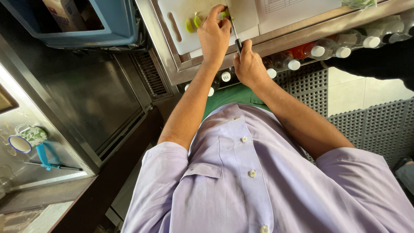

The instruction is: The person cuts lime wedges on a cutting board using a knife, places the wedges into glass cups using tongs, and then picks mint leaves from a bag to garnish the drinks.

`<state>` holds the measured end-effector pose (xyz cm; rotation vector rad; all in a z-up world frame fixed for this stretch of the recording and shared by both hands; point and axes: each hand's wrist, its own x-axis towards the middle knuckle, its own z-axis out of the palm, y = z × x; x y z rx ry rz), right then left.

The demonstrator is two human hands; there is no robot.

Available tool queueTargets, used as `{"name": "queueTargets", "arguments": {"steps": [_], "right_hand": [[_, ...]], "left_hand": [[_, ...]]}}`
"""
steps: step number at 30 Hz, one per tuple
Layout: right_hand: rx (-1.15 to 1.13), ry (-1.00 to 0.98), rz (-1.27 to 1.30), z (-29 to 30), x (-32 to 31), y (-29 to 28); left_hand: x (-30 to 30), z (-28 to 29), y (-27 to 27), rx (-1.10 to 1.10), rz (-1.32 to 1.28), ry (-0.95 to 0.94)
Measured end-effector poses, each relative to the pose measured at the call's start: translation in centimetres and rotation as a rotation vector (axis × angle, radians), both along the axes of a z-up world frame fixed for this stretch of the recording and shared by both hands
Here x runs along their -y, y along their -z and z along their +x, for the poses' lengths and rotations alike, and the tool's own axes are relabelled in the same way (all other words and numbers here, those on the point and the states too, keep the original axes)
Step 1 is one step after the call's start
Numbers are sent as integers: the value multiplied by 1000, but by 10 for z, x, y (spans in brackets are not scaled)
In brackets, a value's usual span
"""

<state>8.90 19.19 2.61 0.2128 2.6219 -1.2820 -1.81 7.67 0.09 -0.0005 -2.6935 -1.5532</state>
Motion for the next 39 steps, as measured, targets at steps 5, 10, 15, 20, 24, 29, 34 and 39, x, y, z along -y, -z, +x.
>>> {"name": "queueTargets", "arguments": {"steps": [5,10,15,20,24,29,34,39], "right_hand": [[131,-9,57,-10,3,6],[146,-12,69,-35,-1,29],[-155,-38,45,2,0,17],[180,76,14,-28,3,20],[79,27,50,5,-3,30],[-36,38,-8,-10,-5,16],[-77,89,-19,-22,-17,-6],[30,9,122,-38,-49,-3]], "left_hand": [[-1,-1,0,-21,-19,-12],[5,-1,3,1,8,21],[9,-6,4,38,16,17],[9,-7,6,117,-14,19],[14,5,0,84,92,-10],[25,9,-5,200,204,-1],[52,15,8,89,241,-20],[103,13,-5,-302,-320,9]]}}
